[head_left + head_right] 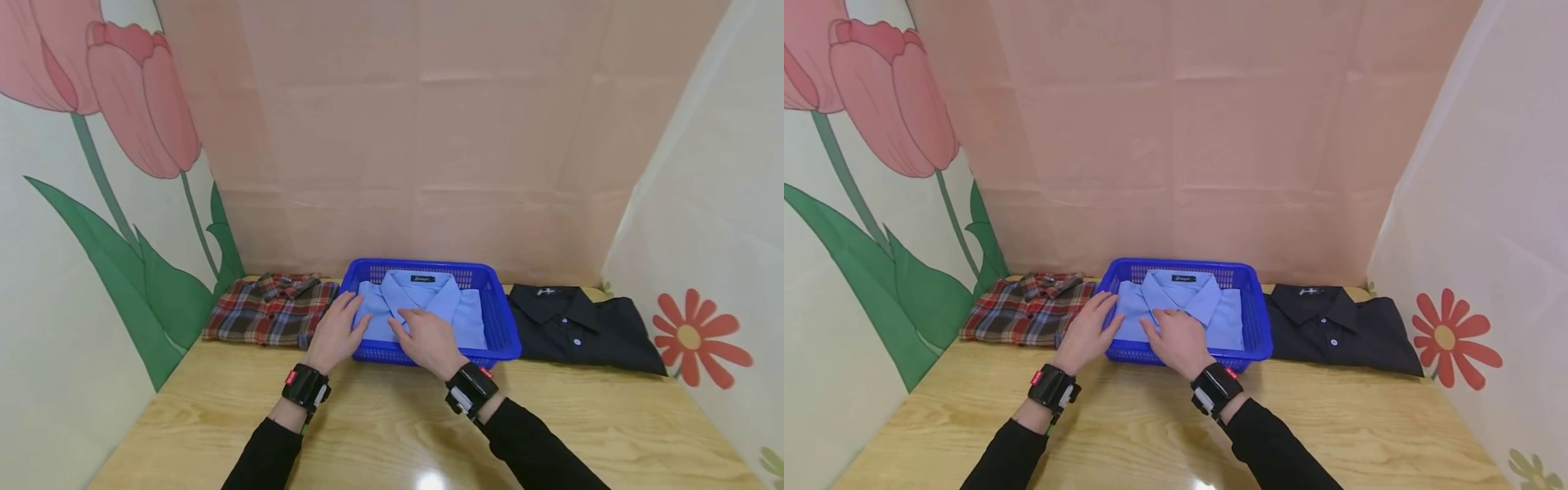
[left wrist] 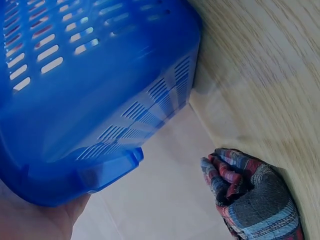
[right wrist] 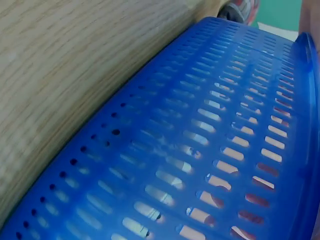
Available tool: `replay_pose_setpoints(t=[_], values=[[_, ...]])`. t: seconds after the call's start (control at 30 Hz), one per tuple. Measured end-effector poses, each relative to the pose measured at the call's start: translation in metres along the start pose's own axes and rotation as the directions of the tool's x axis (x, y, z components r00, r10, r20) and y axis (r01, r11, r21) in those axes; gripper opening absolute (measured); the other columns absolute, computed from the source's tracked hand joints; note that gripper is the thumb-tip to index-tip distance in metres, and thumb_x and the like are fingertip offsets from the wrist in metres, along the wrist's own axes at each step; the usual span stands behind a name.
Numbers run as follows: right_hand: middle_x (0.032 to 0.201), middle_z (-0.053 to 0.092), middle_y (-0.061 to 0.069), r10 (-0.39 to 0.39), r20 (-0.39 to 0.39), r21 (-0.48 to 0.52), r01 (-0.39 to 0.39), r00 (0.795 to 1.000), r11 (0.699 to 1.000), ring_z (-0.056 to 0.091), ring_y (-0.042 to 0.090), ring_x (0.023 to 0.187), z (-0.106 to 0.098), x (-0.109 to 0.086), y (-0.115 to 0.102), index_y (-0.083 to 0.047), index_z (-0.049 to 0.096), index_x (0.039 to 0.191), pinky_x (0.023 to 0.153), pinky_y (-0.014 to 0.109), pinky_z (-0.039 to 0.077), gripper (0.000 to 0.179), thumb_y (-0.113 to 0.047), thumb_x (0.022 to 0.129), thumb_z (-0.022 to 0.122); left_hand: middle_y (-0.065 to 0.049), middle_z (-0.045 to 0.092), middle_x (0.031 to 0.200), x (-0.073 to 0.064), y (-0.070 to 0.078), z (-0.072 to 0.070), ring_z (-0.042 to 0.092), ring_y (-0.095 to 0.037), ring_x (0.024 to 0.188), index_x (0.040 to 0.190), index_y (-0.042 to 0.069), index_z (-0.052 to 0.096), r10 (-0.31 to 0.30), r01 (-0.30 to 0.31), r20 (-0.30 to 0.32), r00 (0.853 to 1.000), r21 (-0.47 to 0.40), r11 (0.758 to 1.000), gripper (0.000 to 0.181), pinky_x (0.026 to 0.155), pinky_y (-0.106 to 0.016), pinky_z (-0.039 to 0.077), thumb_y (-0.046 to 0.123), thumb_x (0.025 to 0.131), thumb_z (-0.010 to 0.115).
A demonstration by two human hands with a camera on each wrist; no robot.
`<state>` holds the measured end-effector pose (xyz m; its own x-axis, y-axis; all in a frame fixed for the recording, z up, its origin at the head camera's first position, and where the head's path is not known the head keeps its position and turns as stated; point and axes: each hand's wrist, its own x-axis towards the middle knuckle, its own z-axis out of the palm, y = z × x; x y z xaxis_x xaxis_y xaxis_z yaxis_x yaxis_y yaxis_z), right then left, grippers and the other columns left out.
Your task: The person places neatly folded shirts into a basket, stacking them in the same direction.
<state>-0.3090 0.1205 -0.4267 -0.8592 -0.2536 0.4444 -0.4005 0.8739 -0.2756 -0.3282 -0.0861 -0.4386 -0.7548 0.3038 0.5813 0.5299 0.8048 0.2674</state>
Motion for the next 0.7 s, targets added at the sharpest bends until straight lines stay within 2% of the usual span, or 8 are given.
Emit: replay_pose_setpoints(t=[0.2, 0.4, 0.53, 0.7], values=[[0.108, 0.074, 0.009, -0.037, -0.041, -0.023, 0.036, 0.999, 0.999, 0.071, 0.027, 0.094, 0.005, 0.001, -0.003, -0.012, 0.072, 0.116, 0.074, 0.044, 0.058, 0.04, -0.042, 0.099, 0.053, -0.019, 0.059, 0.132, 0.0, -0.006, -0.006, 0.052, -0.035, 0.129, 0.13, 0.002, 0.062, 0.001, -0.002, -0.032, 1.0, -0.023, 1.0, 0.043, 0.105, -0.048, 0.045, 0.032, 0.099, 0.057], [0.103, 0.074, 0.006, -0.104, -0.095, 0.008, 0.105, 0.99, 0.994, 0.071, 0.023, 0.089, 0.009, -0.002, -0.014, -0.012, 0.074, 0.109, 0.068, 0.04, 0.058, 0.031, -0.036, 0.097, 0.058, -0.016, 0.062, 0.129, -0.002, -0.018, -0.019, 0.058, -0.032, 0.121, 0.128, 0.004, 0.064, -0.097, 0.094, -0.029, 0.995, -0.077, 0.993, 0.041, 0.1, -0.048, 0.048, 0.034, 0.102, 0.051], [0.104, 0.074, 0.005, -0.177, -0.126, 0.046, 0.184, 0.976, 0.982, 0.071, 0.022, 0.093, 0.011, -0.003, -0.027, -0.012, 0.074, 0.109, 0.071, 0.038, 0.058, 0.029, -0.034, 0.098, 0.058, -0.011, 0.066, 0.124, -0.004, -0.027, -0.027, 0.061, -0.031, 0.116, 0.124, 0.007, 0.067, -0.156, 0.153, -0.02, 0.988, -0.107, 0.982, 0.038, 0.097, -0.047, 0.049, 0.033, 0.104, 0.049], [0.105, 0.071, 0.004, -0.284, -0.173, 0.087, 0.302, 0.943, 0.949, 0.068, 0.02, 0.098, 0.018, -0.002, -0.044, -0.009, 0.073, 0.109, 0.082, 0.035, 0.057, 0.024, -0.025, 0.097, 0.06, -0.011, 0.07, 0.112, -0.007, -0.04, -0.033, 0.067, -0.029, 0.102, 0.118, 0.008, 0.07, -0.191, 0.187, -0.03, 0.981, -0.099, 0.977, 0.03, 0.087, -0.046, 0.053, 0.027, 0.102, 0.054]])
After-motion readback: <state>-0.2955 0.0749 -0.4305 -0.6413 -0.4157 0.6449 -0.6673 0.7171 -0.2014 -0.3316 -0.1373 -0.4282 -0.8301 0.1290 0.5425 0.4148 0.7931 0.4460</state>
